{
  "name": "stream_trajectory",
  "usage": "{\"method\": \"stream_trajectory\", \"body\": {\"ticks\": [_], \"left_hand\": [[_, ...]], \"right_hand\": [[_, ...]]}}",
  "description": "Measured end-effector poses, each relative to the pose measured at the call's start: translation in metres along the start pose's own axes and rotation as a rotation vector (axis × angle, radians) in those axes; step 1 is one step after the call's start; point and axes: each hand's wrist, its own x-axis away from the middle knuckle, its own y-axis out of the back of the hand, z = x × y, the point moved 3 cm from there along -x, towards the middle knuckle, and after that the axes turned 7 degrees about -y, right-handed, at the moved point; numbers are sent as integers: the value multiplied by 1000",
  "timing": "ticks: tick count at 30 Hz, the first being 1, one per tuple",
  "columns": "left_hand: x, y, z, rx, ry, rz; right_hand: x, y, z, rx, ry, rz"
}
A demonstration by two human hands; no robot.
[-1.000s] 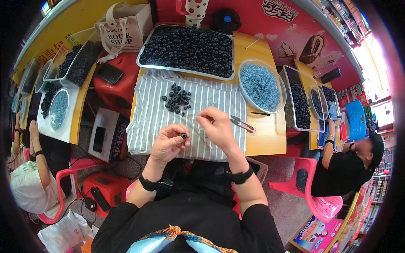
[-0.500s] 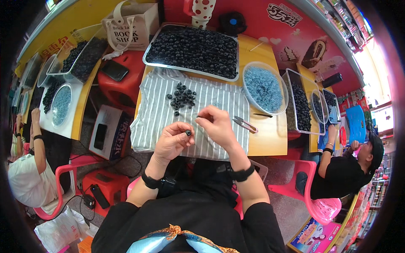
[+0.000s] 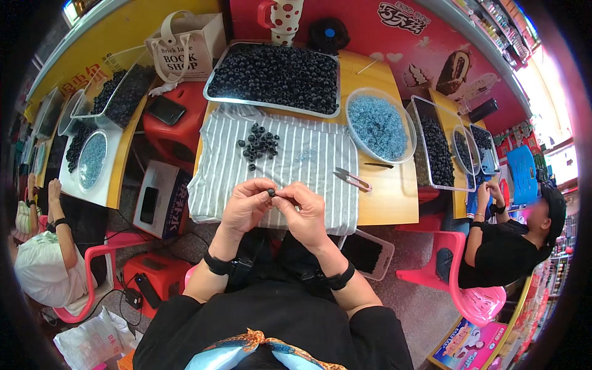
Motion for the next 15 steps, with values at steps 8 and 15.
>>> {"method": "stream_trajectory", "body": {"ticks": [8, 15], "left_hand": [[1, -2, -4, -35, -12, -11], [2, -5, -2, -54, 108, 12]], "right_hand": [[-6, 1, 6, 90, 15, 90], [-23, 8, 10, 93, -132, 425]]}}
